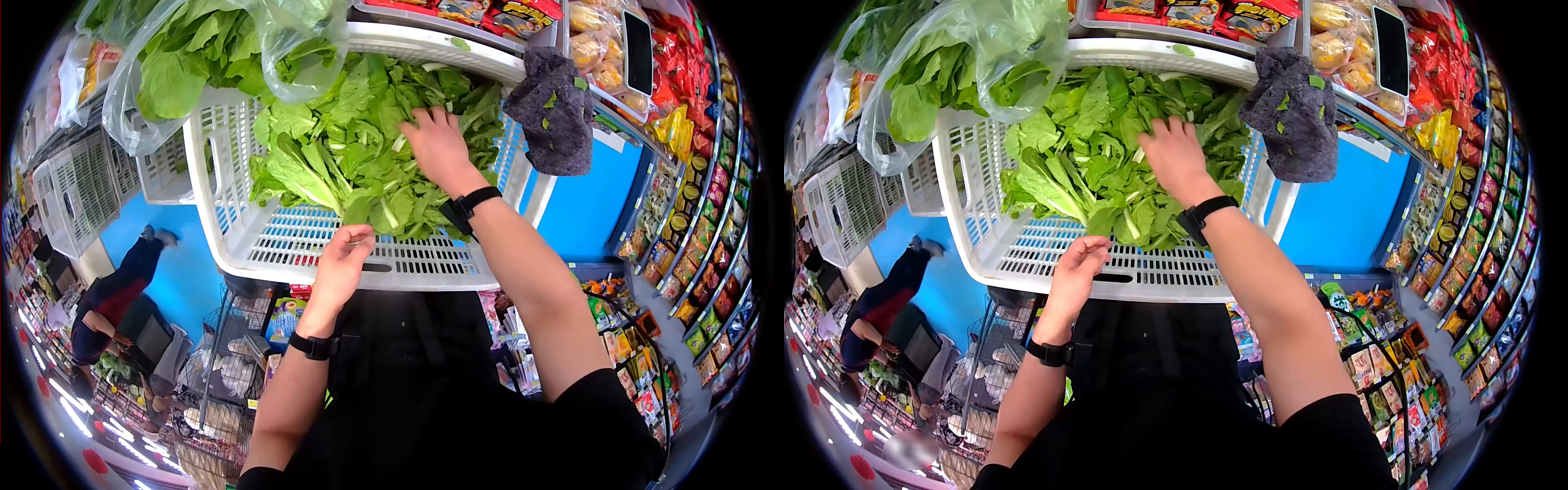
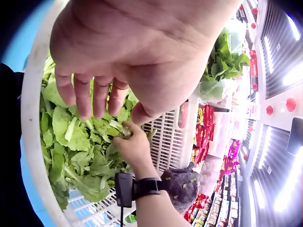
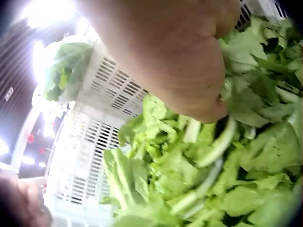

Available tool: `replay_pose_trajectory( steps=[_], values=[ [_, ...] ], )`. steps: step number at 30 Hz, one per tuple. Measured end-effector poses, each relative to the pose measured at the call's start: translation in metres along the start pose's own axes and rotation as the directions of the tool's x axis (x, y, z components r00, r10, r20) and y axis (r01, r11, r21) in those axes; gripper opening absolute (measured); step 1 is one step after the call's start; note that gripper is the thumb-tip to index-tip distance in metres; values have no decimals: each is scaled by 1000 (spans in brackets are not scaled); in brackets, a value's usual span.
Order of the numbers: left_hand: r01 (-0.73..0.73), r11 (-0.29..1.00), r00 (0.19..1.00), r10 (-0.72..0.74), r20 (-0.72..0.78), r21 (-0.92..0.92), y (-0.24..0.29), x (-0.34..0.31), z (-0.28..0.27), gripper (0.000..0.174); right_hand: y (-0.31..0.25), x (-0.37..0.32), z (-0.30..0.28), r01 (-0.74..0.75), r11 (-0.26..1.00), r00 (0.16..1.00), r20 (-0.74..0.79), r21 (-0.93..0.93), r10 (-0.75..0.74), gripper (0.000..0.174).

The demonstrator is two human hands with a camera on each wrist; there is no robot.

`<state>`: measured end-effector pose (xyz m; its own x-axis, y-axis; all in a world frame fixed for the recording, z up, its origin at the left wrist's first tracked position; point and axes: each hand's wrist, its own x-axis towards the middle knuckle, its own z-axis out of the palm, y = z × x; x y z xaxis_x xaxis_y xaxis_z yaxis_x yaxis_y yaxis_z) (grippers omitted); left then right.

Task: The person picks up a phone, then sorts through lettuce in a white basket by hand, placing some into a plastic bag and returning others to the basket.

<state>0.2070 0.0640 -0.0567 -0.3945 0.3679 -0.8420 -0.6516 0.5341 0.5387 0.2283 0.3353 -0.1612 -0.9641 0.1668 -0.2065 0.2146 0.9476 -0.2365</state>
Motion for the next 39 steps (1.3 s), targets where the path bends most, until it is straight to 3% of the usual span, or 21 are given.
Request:
replay_pose_trajectory(
  steps=[3, 5, 8, 10, 11, 13, 15, 17, 18, 19, 21, 24, 26, 29, 31, 32, 33, 35, 36, 37, 39],
  values=[
    [-16, 999, 1000, 16, -1, -28, -2, 1, 1, 27, 9, -3, 5, 16, 1000, 997, 73, 2, -17, 29],
    [-27, 998, 999, 26, -19, -50, -3, -2, -1, 27, 10, -11, -16, 79, 996, 995, 51, 38, -80, 17],
    [-44, 998, 999, 44, -9, -36, -5, -4, -5, 26, 9, -36, -58, 75, 990, 991, 98, 122, -87, 15],
    [-42, 998, 999, 42, -11, -50, -8, -3, -6, 25, 10, -54, -80, 6, 947, 992, 114, 321, -45, 18],
    [-37, 998, 999, 36, -14, -58, -9, -3, -5, 25, 8, -63, -92, 8, 949, 992, 116, 316, -47, 18],
    [-51, 997, 999, 52, 12, -55, -9, -3, -3, 27, 1, -79, -113, -239, 741, 970, 188, 627, 154, 21],
    [-70, 996, 997, 71, 34, -46, -4, -8, 1, 29, -8, -92, -128, -217, 718, 976, 131, 662, 174, 23],
    [-36, 999, 976, 37, 214, -8, 11, -18, 10, 38, -26, -105, -145, -345, 503, 911, 154, 792, 383, 23],
    [-38, 999, 949, 43, 313, -23, 29, -27, 15, 47, -35, -113, -153, -348, 477, 905, 157, 807, 396, 24],
    [-45, 996, 921, 72, 383, -78, 43, -35, 19, 48, -46, -118, -165, -332, 481, 909, 139, 811, 394, 24],
    [-105, 935, 918, 222, 329, -338, 71, -62, 35, 48, -67, -125, -188, -34, 633, 976, -110, 774, 188, 28],
    [-221, 909, 900, 330, 285, -354, 96, -79, 35, 39, -92, -129, -212, 161, 587, 964, -255, 793, 80, 35],
    [-254, 875, 908, 362, 210, -411, 108, -94, 35, 27, -101, -136, -238, 210, 578, 943, -320, 788, 94, 37],
    [-274, 848, 903, 389, 181, -455, 119, -114, 27, 23, -102, -143, -261, 293, 583, 902, -422, 758, 95, 38],
    [-329, 860, 895, 416, 163, -389, 127, -128, 20, 21, -100, -147, -273, 209, 517, 928, -335, 830, 162, 36],
    [-365, 870, 889, 431, 152, -331, 130, -135, 18, 19, -100, -151, -275, 99, 420, 952, -208, 902, 224, 30],
    [-381, 867, 885, 443, 146, -322, 135, -142, 18, 19, -103, -153, -273, 117, 417, 950, -224, 901, 219, 30],
    [-406, 881, 896, 437, 85, -242, 144, -155, 17, 17, -108, -155, -269, 50, -42, 942, -33, 998, 333, 26],
    [-417, 878, 892, 445, 81, -235, 145, -159, 15, 17, -110, -155, -277, 23, -197, 953, 38, 980, 300, 24],
    [-444, 878, 883, 463, 77, -180, 144, -160, 13, 15, -110, -155, -274, 33, -199, 954, 28, 980, 298, 24],
    [-473, 873, 872, 483, 76, -122, 143, -162, 11, 13, -108, -154, -269, 137, -78, 960, -112, 988, 257, 21]
  ],
)
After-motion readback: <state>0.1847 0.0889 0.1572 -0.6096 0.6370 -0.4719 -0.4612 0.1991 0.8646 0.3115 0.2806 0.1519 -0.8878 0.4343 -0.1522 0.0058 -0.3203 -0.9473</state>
